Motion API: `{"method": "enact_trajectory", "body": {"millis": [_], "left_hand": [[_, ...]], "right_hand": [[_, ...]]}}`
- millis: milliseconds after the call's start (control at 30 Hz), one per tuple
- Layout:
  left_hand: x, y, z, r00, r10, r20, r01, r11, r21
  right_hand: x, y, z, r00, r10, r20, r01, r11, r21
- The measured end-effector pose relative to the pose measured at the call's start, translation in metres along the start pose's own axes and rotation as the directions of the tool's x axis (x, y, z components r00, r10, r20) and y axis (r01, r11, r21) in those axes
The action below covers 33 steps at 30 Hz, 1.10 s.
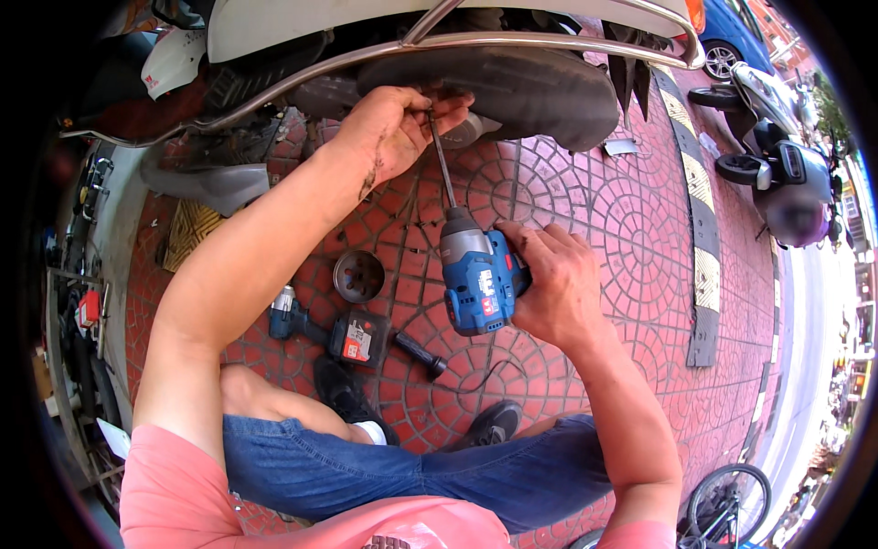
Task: The person uses a power tool to remove screws from a plastic cover on a scooter and then secures the cover back in place by driving the screws back in.
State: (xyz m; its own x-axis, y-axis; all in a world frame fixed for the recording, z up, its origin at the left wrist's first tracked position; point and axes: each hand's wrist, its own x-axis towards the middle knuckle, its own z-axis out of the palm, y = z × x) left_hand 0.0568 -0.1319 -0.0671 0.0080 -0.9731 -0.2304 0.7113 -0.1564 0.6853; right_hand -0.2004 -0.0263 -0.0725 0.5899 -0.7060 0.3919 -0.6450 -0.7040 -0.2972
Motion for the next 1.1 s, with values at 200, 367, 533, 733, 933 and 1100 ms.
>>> {"method": "enact_trajectory", "body": {"millis": [200,367,533,733,933,1100], "left_hand": [[-0.016,0.022,-0.019,0.998,-0.057,-0.014,0.056,0.997,-0.058],[-0.02,0.029,-0.032,0.991,-0.126,0.05,0.123,0.99,0.063],[-0.024,0.04,-0.037,0.997,-0.07,0.027,0.064,0.979,0.195],[0.002,0.045,-0.055,0.987,-0.052,0.151,0.026,0.985,0.171],[0.004,0.048,-0.053,0.992,0.02,0.126,-0.046,0.977,0.207],[0.011,0.046,-0.058,0.977,0.051,0.205,-0.097,0.971,0.219]], "right_hand": [[0.018,-0.01,0.014,0.996,-0.061,-0.064,0.061,0.998,-0.008],[0.045,-0.029,0.024,0.996,0.033,-0.086,-0.028,0.998,0.059],[0.073,-0.048,0.052,0.981,0.163,-0.108,-0.147,0.978,0.147],[0.097,-0.06,0.063,0.952,0.304,-0.038,-0.297,0.946,0.128],[0.11,-0.071,0.057,0.938,0.346,-0.018,-0.34,0.93,0.144],[0.11,-0.062,0.068,0.942,0.33,-0.056,-0.315,0.931,0.186]]}}
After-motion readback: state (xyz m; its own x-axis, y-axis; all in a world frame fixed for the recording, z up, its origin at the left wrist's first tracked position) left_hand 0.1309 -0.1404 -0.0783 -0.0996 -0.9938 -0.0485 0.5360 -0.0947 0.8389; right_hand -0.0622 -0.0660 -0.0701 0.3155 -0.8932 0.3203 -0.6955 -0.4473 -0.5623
